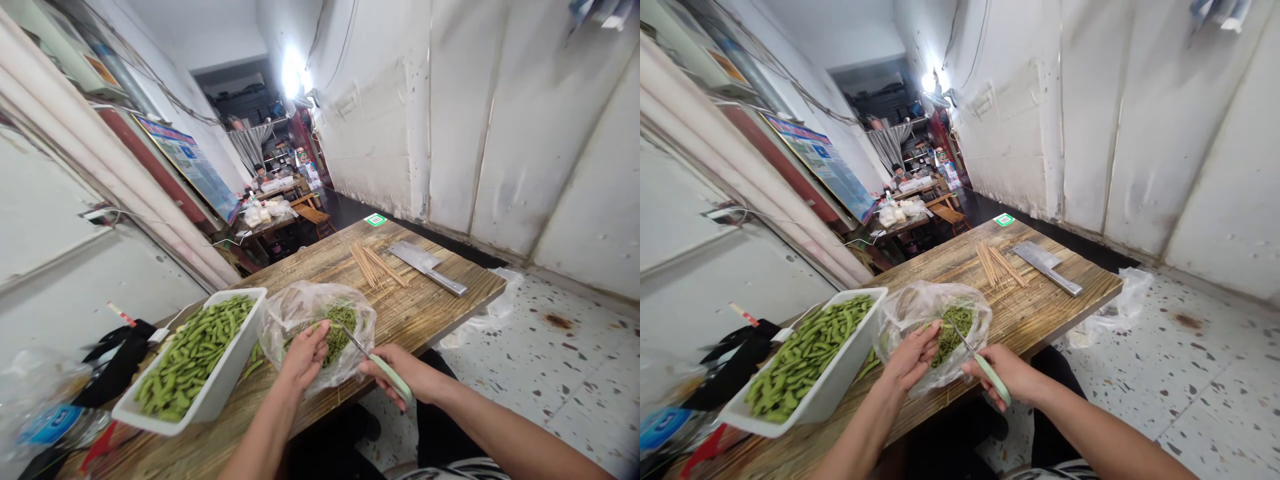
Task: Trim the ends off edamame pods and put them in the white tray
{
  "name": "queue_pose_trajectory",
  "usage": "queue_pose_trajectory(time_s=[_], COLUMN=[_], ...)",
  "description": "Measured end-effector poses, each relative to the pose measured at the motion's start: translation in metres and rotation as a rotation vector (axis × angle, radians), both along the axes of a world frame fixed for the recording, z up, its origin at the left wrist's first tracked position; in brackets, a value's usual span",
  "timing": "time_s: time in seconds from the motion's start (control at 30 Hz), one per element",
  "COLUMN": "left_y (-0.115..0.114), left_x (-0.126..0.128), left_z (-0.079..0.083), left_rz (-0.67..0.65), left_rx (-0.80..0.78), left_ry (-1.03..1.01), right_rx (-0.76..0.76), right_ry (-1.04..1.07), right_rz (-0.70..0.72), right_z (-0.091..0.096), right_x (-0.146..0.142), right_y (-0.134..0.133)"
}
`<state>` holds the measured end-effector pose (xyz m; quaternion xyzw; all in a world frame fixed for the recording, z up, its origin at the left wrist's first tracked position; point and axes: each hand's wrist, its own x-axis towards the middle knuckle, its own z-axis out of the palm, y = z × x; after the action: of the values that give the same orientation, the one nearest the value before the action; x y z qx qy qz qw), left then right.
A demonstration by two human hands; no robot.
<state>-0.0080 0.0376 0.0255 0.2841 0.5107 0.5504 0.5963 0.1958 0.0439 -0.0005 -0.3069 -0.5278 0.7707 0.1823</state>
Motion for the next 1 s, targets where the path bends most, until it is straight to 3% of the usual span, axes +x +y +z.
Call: queue_pose_trajectory(time_s=[0.3,0.47,0.7,1.0], left_y=[0.001,-0.002,-0.004,-0.007], left_x=[-0.005,-0.002,0.0,-0.001], left_z=[0.001,0.004,0.003,0.004], left_rz=[0.004,-0.16,-0.16,-0.311], left_rx=[0.028,-0.056,-0.014,-0.043], left_ry=[-0.035,0.011,0.425,0.483], right_rx=[0.099,0.176,0.355,0.567], right_ry=[-0.001,-0.028,-0.151,-0.245], right_rz=[0.033,0.075,0.112,0.103], right_z=[-0.004,-0.004,0.006,0.013], right_x=[0.005,0.007,0.011,0.012], right_y=[0.006,0.008,0.008,0.013])
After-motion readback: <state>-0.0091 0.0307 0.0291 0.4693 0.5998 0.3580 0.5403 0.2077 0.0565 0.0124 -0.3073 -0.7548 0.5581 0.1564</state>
